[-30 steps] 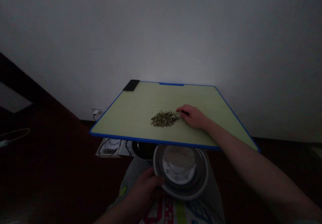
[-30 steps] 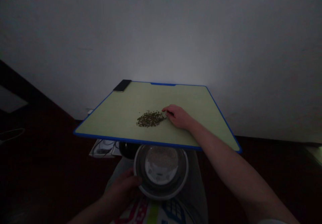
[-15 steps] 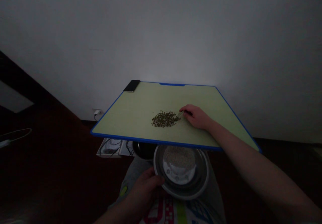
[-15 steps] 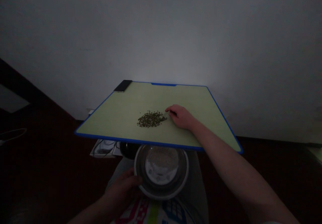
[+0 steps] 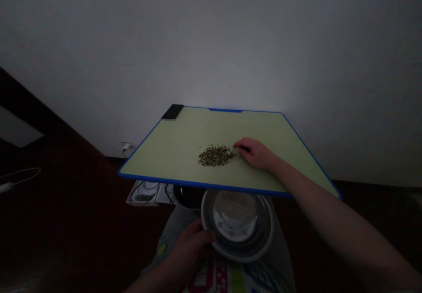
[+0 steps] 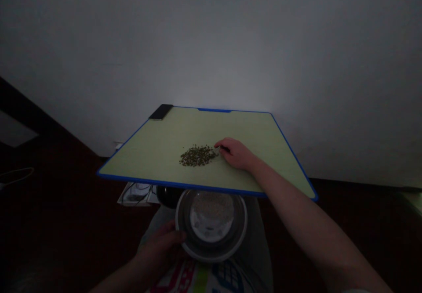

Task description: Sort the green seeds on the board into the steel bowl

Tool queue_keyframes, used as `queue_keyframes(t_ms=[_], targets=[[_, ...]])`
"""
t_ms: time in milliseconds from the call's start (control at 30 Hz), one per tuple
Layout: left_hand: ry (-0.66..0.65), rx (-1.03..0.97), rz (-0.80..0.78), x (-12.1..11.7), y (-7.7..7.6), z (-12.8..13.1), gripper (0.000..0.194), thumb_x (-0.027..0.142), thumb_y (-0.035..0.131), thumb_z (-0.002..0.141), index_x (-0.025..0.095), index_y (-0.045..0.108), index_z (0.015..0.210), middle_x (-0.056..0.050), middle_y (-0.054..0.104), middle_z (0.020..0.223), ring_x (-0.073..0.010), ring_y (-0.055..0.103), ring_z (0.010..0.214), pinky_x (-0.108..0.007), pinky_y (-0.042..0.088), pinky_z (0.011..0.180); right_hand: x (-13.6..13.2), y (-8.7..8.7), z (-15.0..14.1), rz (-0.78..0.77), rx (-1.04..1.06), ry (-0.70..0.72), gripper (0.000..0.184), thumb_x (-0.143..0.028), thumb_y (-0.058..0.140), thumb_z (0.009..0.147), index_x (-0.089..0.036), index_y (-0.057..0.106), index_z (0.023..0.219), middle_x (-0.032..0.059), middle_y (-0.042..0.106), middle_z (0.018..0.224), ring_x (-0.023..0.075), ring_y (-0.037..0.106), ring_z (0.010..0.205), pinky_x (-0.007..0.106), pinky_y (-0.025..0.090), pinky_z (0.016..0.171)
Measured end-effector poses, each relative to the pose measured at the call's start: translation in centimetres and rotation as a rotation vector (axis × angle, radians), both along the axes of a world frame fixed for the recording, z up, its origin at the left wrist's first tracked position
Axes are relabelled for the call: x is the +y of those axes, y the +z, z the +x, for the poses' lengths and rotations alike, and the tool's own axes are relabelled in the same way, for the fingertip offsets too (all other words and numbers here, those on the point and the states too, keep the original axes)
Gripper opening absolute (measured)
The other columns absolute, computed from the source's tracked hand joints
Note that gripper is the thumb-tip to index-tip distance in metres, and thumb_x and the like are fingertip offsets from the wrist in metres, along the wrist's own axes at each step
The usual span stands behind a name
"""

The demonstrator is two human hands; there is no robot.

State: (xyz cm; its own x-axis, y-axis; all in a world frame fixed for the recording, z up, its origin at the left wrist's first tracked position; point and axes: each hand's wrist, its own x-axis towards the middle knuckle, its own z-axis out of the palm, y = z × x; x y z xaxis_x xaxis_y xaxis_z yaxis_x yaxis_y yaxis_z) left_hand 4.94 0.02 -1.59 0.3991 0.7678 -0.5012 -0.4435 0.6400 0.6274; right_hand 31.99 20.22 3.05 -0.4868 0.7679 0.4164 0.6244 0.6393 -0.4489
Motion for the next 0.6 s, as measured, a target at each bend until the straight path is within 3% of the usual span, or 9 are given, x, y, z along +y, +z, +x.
queue_keyframes(t_ms=[600], targets=[[0.003, 0.027, -0.011, 0.13, 0.52, 0.1, 0.029, 0.018, 0.08, 0.062, 0.014, 0.078, 0.091, -0.012, 0.084, 0.088, -0.033, 0.079, 0.096, -0.042, 0.062, 0.086, 0.09, -0.02, -0.62, -0.002, 0.005, 0.037, 0.026, -0.016, 0.054, 0.093, -0.019, 0.072, 0.11, 0.0096, 0.073, 0.098, 0.0214, 0.065, 0.089, 0.036, 0.05, 0.083]])
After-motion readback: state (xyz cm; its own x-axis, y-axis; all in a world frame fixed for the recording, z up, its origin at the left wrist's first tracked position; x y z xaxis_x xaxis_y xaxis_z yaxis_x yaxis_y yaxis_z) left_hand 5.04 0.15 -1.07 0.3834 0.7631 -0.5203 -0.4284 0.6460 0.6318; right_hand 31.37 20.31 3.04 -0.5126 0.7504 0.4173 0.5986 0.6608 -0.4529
